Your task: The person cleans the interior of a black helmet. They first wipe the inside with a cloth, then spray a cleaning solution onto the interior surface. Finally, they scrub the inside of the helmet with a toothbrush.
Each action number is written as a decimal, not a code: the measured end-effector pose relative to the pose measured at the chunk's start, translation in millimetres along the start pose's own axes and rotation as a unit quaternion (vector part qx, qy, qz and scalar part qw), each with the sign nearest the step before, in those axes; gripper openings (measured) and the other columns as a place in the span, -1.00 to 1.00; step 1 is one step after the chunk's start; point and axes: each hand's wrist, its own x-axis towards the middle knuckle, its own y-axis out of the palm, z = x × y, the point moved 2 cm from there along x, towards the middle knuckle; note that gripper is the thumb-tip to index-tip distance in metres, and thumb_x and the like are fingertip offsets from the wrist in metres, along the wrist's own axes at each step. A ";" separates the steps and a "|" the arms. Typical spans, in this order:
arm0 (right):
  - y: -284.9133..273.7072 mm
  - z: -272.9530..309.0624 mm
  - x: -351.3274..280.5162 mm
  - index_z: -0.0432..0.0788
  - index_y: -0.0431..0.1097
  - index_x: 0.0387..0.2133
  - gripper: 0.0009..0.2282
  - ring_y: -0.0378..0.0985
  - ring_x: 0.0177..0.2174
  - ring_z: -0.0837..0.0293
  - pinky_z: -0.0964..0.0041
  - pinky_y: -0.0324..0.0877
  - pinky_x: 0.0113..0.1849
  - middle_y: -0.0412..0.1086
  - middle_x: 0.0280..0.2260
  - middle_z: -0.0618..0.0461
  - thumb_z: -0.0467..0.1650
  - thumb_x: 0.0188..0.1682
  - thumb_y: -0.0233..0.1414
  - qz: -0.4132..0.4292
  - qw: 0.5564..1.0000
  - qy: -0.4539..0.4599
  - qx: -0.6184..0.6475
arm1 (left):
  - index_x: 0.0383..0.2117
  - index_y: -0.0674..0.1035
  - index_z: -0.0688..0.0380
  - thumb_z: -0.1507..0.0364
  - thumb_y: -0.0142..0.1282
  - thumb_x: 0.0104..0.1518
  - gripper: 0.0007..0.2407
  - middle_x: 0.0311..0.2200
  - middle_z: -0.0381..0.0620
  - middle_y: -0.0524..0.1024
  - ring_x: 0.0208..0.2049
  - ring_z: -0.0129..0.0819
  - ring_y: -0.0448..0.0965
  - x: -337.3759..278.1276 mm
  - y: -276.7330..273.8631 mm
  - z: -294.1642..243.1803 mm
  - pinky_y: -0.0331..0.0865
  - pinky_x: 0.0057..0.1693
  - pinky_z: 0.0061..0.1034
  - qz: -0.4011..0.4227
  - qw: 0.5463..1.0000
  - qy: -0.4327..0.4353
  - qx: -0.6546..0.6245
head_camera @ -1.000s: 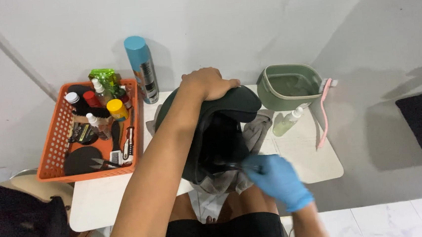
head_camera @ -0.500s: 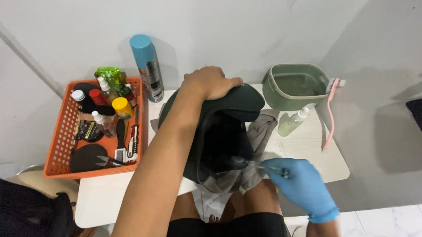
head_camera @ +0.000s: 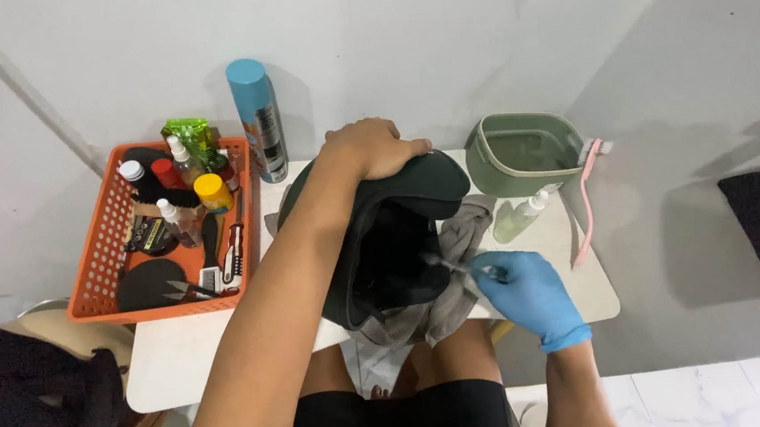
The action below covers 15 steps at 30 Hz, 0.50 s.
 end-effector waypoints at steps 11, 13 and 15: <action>19.4 -6.1 37.0 0.00 0.65 -0.27 -0.80 0.68 -0.25 -0.18 -0.05 0.51 -0.15 0.64 -0.39 -0.05 -0.34 -0.17 0.17 0.029 0.997 -0.062 0.033 | 0.27 0.43 0.04 -0.15 -0.13 -0.02 -0.26 0.22 -0.02 0.45 0.30 0.05 0.33 6.2 7.1 -5.7 0.00 0.38 0.09 0.007 1.000 0.011 0.023; 9.9 2.2 20.1 -0.02 0.66 -0.31 -0.80 0.68 -0.24 -0.18 -0.08 0.50 -0.15 0.65 -0.40 -0.07 -0.36 -0.22 0.19 0.069 0.995 -0.058 0.044 | 0.26 0.44 0.03 -0.15 -0.14 0.00 -0.27 0.23 -0.03 0.45 0.30 0.04 0.33 4.5 7.1 -0.8 0.00 0.38 0.09 0.011 1.000 0.005 0.018; -4.8 11.3 8.3 -0.05 0.67 -0.33 -0.79 0.68 -0.23 -0.17 -0.08 0.49 -0.11 0.66 -0.40 -0.10 -0.34 -0.22 0.17 0.095 0.993 -0.053 0.054 | 0.27 0.43 0.01 -0.17 -0.15 0.00 -0.26 0.23 -0.03 0.44 0.31 0.03 0.32 4.8 5.0 -1.9 0.01 0.37 0.10 0.007 1.000 0.007 0.020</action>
